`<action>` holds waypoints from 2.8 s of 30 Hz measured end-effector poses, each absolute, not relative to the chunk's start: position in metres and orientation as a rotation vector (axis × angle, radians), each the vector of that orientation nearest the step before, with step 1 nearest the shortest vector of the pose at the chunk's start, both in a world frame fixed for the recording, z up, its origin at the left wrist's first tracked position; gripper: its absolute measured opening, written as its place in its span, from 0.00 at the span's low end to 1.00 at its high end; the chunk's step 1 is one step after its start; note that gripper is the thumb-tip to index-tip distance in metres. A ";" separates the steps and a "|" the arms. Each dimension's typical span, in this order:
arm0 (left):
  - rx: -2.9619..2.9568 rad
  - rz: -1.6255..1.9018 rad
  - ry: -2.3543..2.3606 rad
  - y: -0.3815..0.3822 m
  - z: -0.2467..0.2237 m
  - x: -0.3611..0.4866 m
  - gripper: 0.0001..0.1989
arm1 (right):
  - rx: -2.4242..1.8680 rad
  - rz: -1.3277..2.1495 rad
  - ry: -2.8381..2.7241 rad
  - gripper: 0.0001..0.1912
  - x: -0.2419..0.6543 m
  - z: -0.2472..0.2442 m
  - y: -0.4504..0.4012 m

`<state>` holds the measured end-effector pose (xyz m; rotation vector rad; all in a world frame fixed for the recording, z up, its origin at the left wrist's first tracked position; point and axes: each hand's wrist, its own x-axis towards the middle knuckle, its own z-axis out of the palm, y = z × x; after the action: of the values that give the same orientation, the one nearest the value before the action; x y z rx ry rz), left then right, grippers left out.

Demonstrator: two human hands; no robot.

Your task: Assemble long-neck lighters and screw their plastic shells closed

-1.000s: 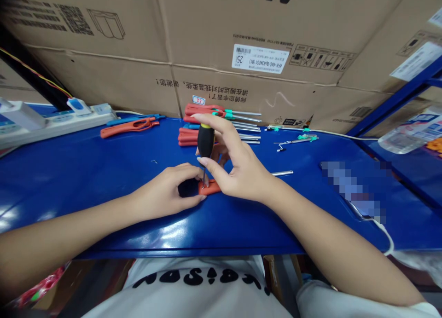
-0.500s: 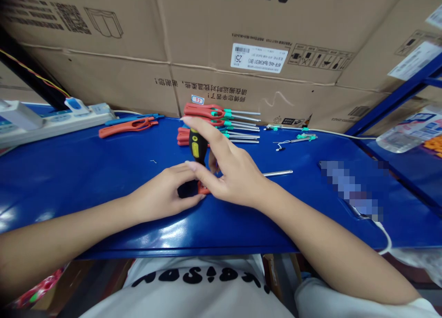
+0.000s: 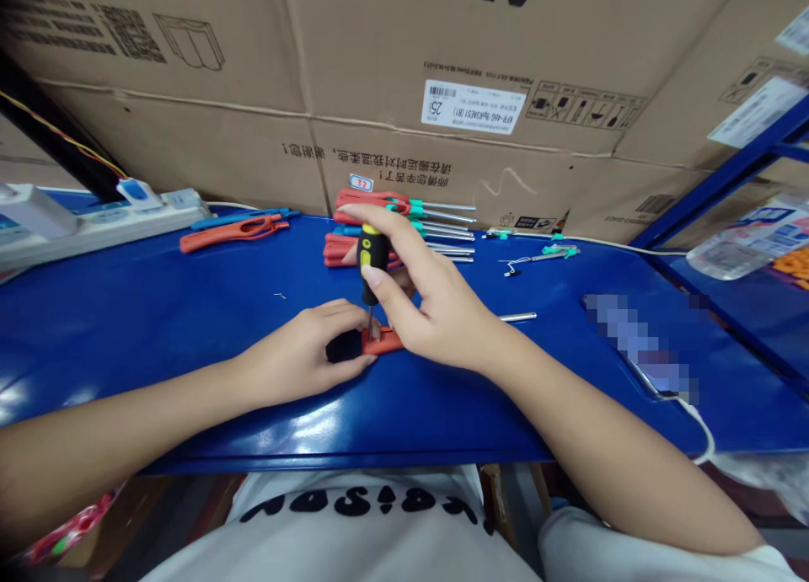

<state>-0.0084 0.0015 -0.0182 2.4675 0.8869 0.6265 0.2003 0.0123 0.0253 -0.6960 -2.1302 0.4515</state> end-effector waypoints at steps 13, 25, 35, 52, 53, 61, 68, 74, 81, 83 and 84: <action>2.444 0.601 0.882 0.002 -0.016 -0.008 0.08 | -0.781 0.218 -2.210 0.25 0.205 0.037 0.011; 2.390 0.653 0.839 0.001 -0.022 -0.006 0.08 | -0.741 -0.051 -2.180 0.14 0.207 0.048 0.014; 2.356 0.664 0.766 0.000 -0.024 -0.001 0.10 | -0.727 0.365 -2.309 0.19 0.212 0.052 0.013; 2.355 0.651 0.756 0.000 -0.023 0.000 0.10 | -0.742 -0.029 -2.298 0.19 0.214 0.054 0.008; 2.356 0.650 0.752 0.000 -0.023 0.000 0.09 | -0.780 0.125 -2.320 0.22 0.213 0.053 0.007; 2.359 0.635 0.757 0.000 -0.022 0.000 0.10 | -0.827 0.016 -2.193 0.20 0.211 0.047 0.009; 2.359 0.621 0.740 0.000 -0.022 0.000 0.10 | -0.824 0.217 -2.255 0.22 0.213 0.044 0.011; 2.384 0.620 0.754 0.001 -0.024 -0.001 0.09 | -0.726 0.480 -2.209 0.21 0.207 0.047 0.004; 2.385 0.627 0.739 0.001 -0.025 0.000 0.09 | -0.722 0.064 -2.134 0.16 0.207 0.043 0.005; 2.387 0.629 0.745 0.001 -0.025 0.000 0.09 | -0.735 0.084 -2.166 0.17 0.208 0.042 0.006; 2.387 0.628 0.745 0.001 -0.025 -0.001 0.09 | -0.732 0.177 -2.187 0.18 0.208 0.042 0.006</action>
<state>-0.0005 0.0013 -0.0246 2.3870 0.7448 0.6278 0.2075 0.0059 0.0415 -0.7325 -2.1868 0.1769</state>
